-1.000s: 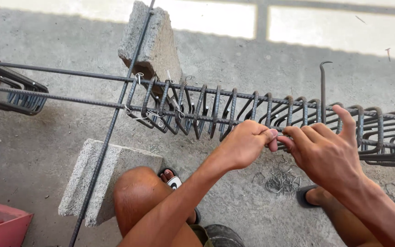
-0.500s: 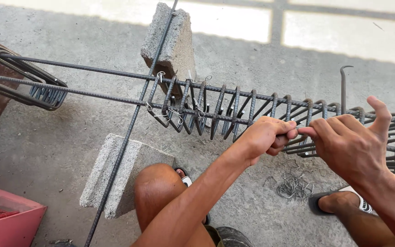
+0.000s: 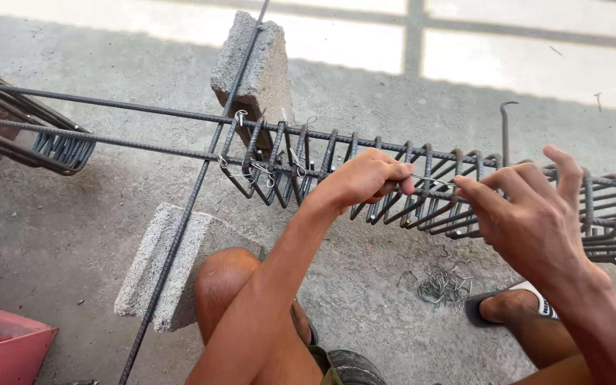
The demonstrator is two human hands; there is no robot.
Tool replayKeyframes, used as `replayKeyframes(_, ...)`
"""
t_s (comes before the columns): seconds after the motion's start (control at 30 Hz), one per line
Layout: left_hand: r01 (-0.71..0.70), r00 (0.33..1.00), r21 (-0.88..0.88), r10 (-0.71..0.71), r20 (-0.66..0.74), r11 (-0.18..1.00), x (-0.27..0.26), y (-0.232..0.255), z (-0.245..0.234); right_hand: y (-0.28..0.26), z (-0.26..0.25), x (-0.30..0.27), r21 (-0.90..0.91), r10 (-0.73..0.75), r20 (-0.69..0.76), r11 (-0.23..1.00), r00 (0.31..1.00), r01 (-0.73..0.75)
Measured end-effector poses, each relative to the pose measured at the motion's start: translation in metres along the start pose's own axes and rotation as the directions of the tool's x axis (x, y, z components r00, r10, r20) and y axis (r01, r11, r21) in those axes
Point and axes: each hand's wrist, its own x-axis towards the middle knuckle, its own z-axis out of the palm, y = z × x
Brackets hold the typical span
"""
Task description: Tying wire around rebar intersections using a manual hook tool to secure stirrups to longitudinal bars
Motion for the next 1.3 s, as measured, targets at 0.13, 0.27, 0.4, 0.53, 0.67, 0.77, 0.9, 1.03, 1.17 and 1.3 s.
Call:
replayKeyframes(0.13,0.1,0.988,0.414,-0.041,-0.15,0.905,0.002,0.011,0.003,-0.008,-0.012,0.006,0.199,0.062,-0.053,0.979,0.997,-0.05)
replayKeyframes(0.27,0.148,0.986,0.509,-0.087,-0.142,0.848,-0.002,0.046,-0.016,-0.003,0.0,0.007,0.252,0.09,0.029,0.963,0.995,-0.095)
replayKeyframes(0.4,0.243,0.899,0.466,-0.018,-0.437,0.851,0.011,0.057,-0.065,-0.01,0.012,0.018,0.22,0.1,0.227,0.964,0.969,-0.151)
replayKeyframes(0.53,0.21,0.756,0.563,0.232,-0.611,0.799,0.047,0.027,-0.113,-0.028,0.022,0.045,0.229,0.059,0.359,0.962,0.932,-0.15)
replayKeyframes(0.67,0.248,0.799,0.729,0.292,-0.526,0.638,0.066,-0.002,-0.132,-0.052,0.041,0.07,0.31,0.05,0.385,0.934,0.921,-0.18)
replayKeyframes(0.77,0.295,0.895,0.788,0.132,-0.425,0.54,0.085,-0.007,-0.14,-0.066,0.073,0.08,0.327,0.173,0.247,0.911,0.954,-0.25)
replayKeyframes(0.9,0.43,0.902,0.813,-0.159,-0.401,0.392,0.135,-0.055,-0.16,-0.066,0.066,0.089,0.207,0.179,0.398,0.938,0.9,-0.279)
replayKeyframes(1.03,0.465,0.881,0.813,-0.271,-0.387,0.351,0.133,-0.047,-0.164,-0.061,0.054,0.098,0.176,0.193,0.45,0.938,0.872,-0.299)
replayKeyframes(1.17,0.454,0.888,0.81,-0.268,-0.374,0.371,0.142,-0.066,-0.168,-0.066,0.061,0.101,0.161,0.166,0.538,0.942,0.827,-0.294)
replayKeyframes(1.3,0.424,0.901,0.822,-0.27,-0.34,0.38,0.135,-0.063,-0.162,-0.073,0.066,0.108,0.174,0.144,0.585,0.939,0.798,-0.297)
